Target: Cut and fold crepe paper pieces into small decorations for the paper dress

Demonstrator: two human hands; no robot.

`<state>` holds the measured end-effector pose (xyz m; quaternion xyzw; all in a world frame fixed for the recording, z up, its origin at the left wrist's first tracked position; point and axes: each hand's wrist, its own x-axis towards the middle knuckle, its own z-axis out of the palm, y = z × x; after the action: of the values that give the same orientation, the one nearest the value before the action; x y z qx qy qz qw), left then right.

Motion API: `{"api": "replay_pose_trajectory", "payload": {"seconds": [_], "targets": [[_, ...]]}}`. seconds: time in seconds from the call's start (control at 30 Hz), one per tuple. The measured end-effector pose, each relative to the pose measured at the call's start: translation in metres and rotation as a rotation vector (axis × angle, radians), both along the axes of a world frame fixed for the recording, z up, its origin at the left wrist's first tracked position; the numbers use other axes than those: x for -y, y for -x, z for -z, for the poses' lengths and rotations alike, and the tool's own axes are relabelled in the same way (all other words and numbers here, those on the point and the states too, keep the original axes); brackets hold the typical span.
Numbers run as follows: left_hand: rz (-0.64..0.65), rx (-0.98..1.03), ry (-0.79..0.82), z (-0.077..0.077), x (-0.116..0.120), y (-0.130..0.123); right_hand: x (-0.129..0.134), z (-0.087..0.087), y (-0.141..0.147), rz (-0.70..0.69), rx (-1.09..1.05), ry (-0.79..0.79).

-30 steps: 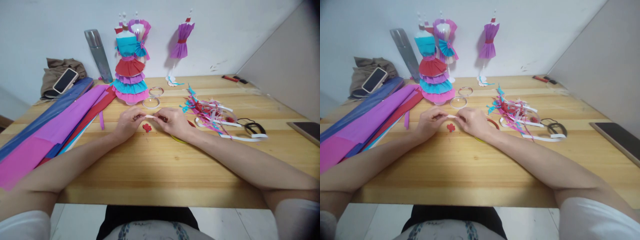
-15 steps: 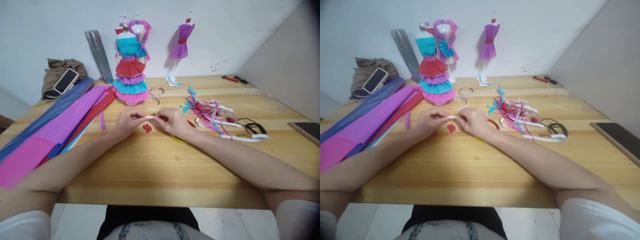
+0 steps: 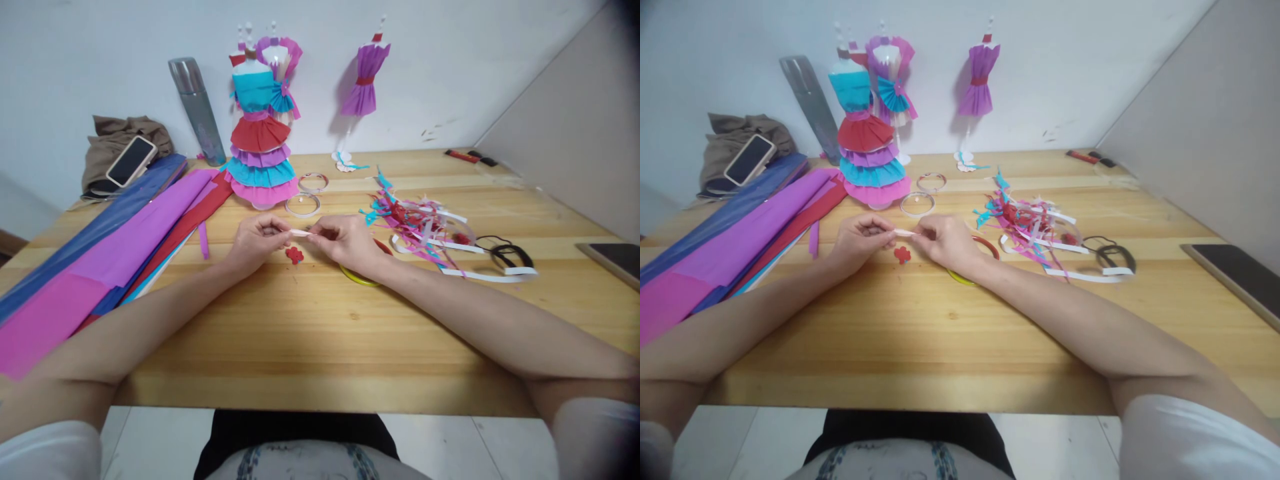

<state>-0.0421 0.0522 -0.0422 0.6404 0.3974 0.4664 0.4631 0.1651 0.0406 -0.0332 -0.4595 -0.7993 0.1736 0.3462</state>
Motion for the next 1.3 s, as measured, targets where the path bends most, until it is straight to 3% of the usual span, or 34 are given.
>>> {"api": "replay_pose_trajectory", "payload": {"seconds": [0.2, 0.33, 0.43, 0.57, 0.63, 0.7, 0.83, 1.1, 1.3], "targets": [[-0.029, -0.007, -0.12, 0.01, -0.005, 0.003, 0.0, 0.001, 0.0, -0.009, -0.073, 0.059], [-0.06, -0.16, -0.269, 0.016, -0.007, 0.006, 0.0, 0.0, 0.001, -0.006, -0.085, 0.069], [-0.093, -0.327, -0.437, 0.016, -0.009, 0.008, 0.0, -0.001, 0.0, -0.002, -0.081, 0.073], [-0.132, -0.594, -0.79, 0.01, -0.007, 0.006, 0.002, 0.0, 0.0, 0.005, -0.003, 0.032], [-0.094, -0.688, -0.941, 0.008, -0.004, 0.003, 0.003, 0.001, 0.001, -0.012, 0.051, -0.021], [-0.023, -0.762, -0.996, 0.007, -0.001, 0.001, 0.004, 0.001, 0.002, -0.055, 0.089, -0.063], [0.019, -0.813, -0.916, 0.009, -0.003, 0.001, 0.006, 0.001, 0.004, -0.112, 0.108, -0.068], [-0.015, -0.619, -0.554, 0.007, -0.007, 0.005, 0.005, 0.001, 0.003, -0.003, 0.06, -0.022], [-0.022, -0.584, -0.463, 0.009, -0.009, 0.007, 0.002, 0.002, 0.004, 0.009, 0.051, 0.006]]}}
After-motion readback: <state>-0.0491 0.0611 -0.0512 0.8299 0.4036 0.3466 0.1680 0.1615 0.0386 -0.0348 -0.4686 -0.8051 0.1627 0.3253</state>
